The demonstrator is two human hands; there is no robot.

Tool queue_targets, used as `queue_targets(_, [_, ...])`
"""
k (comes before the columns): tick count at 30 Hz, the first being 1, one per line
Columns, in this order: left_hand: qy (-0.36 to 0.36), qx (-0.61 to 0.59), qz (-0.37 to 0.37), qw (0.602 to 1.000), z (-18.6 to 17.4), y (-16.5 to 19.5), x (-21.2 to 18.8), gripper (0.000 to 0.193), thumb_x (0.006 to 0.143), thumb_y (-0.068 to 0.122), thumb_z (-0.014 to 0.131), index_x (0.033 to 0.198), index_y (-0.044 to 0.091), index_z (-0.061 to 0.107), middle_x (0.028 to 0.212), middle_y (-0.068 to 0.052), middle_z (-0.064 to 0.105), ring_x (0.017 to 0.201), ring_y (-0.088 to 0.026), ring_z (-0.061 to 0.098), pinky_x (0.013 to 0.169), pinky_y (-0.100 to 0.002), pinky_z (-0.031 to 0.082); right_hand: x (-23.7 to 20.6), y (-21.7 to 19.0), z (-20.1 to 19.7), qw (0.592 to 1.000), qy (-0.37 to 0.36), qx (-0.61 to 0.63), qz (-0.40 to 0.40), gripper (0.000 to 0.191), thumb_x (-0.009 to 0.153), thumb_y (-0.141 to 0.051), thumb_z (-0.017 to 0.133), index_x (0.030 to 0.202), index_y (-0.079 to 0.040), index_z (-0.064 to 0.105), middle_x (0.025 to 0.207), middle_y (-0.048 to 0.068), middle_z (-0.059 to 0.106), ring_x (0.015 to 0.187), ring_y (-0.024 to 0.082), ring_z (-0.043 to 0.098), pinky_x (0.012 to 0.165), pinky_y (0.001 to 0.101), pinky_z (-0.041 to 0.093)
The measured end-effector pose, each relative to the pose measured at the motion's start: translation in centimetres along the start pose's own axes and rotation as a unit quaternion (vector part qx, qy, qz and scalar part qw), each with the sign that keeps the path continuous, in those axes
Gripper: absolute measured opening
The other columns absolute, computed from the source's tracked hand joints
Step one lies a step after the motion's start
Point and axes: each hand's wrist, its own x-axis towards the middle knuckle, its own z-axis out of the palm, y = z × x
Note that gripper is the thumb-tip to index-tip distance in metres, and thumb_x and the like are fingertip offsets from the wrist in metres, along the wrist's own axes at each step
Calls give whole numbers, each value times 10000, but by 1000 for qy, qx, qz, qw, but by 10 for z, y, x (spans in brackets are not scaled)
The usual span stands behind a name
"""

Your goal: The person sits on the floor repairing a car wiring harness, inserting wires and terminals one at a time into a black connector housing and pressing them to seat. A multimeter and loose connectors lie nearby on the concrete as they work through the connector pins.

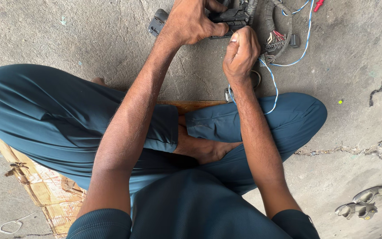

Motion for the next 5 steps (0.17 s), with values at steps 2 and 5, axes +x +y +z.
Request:
queue_targets(2, [3,3,5,1000,0,0,0,525,726,456,931,1041,51,822,923,-97,795,795,-231,745,702,-375,614,1,0,-1,1000,-2,-8,-2,230,1097,-120,464,909,13,467,828,187,480,744,377,526,672,520,400])
queue_targets(5, [-10,0,4,1000,0,-1,0,543,745,451,925,1079,41,804,946,-96,797,811,-240,748,723,-383,612,1,-2,-1,999,-11,-31,-1,236,1106,-126,475,912,7,469,832,186,479,759,380,528,693,526,407])
